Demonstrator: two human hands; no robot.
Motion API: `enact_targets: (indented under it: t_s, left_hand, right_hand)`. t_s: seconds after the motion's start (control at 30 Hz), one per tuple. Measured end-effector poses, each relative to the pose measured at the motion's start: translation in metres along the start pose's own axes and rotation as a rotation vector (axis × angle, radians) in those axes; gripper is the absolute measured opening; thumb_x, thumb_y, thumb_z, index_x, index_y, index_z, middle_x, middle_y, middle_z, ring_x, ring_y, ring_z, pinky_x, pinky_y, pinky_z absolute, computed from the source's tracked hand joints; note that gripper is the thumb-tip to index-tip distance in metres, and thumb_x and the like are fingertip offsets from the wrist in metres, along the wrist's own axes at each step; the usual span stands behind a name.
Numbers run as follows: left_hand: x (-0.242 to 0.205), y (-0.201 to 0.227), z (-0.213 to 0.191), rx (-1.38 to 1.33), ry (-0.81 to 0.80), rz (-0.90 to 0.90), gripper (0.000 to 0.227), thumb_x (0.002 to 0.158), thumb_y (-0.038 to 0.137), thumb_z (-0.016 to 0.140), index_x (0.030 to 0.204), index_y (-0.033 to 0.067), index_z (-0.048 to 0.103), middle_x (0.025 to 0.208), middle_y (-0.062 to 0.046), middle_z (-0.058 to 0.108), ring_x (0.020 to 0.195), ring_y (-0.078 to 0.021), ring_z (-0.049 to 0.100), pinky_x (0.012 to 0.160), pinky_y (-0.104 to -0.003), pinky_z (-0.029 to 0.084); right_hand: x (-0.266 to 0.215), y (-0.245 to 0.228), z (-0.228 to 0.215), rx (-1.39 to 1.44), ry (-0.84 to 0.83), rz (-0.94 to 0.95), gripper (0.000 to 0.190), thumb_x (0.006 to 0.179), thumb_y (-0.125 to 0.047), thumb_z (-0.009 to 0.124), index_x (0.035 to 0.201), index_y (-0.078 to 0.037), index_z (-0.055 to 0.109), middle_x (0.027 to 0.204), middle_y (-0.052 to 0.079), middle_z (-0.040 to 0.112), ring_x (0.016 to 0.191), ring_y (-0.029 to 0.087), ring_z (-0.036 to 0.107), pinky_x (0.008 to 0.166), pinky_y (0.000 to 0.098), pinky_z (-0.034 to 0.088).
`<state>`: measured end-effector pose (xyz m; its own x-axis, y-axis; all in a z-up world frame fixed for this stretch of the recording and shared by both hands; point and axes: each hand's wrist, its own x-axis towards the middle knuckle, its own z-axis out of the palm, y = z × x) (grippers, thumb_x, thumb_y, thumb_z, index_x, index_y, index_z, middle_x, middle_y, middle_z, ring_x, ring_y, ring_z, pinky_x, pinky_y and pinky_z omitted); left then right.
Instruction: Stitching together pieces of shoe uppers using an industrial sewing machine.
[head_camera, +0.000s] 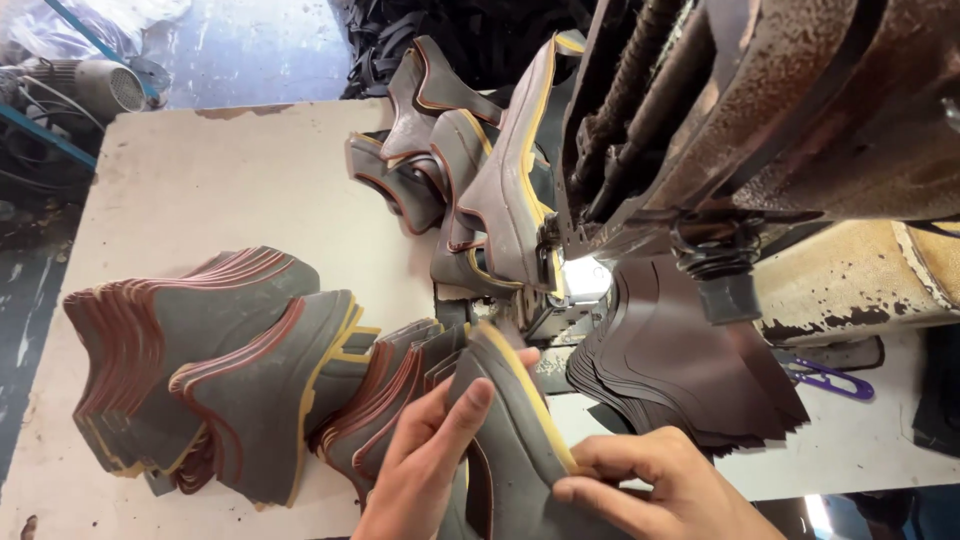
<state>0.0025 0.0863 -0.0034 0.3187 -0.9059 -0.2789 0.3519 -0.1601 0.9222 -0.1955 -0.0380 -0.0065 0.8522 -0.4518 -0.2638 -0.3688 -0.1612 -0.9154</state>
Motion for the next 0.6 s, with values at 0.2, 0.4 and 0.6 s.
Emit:
enact_targets:
  t_s: [0.2, 0.4, 0.6]
  left_hand:
    - [0.013, 0.002, 0.017, -0.087, -0.004, 0.317, 0.034, 0.098, 0.003, 0.057, 0.129, -0.0074, 0.065, 0.119, -0.018, 0.078, 0.101, -0.0177, 0.072, 0.091, -0.029, 0.059]
    - [0.027, 0.015, 0.028, 0.188, -0.007, 0.412, 0.052, 0.093, -0.005, 0.052, 0.142, 0.0115, 0.047, 0.108, -0.012, 0.078, 0.075, -0.0102, 0.062, 0.067, -0.024, 0.053]
    - [0.045, 0.009, 0.022, 0.295, 0.019, 0.379, 0.034, 0.092, -0.004, 0.060, 0.123, 0.0096, 0.056, 0.107, -0.006, 0.072, 0.093, -0.0159, 0.076, 0.089, -0.032, 0.060]
  right_hand:
    - [-0.001, 0.027, 0.011, 0.032, -0.003, -0.202, 0.019, 0.084, -0.006, 0.074, 0.101, -0.001, 0.081, 0.075, 0.004, 0.089, 0.051, 0.007, 0.067, 0.043, 0.0256, 0.053]
    - [-0.001, 0.069, 0.042, 0.261, 0.093, 0.120, 0.013, 0.092, -0.004, 0.068, 0.102, -0.004, 0.076, 0.070, 0.004, 0.076, 0.060, 0.008, 0.061, 0.057, 0.0229, 0.046]
    - [-0.001, 0.098, 0.068, 0.377, 0.283, 0.160, 0.010, 0.088, 0.001, 0.080, 0.079, 0.002, 0.078, 0.056, 0.001, 0.062, 0.047, 0.007, 0.046, 0.048, 0.0222, 0.030]
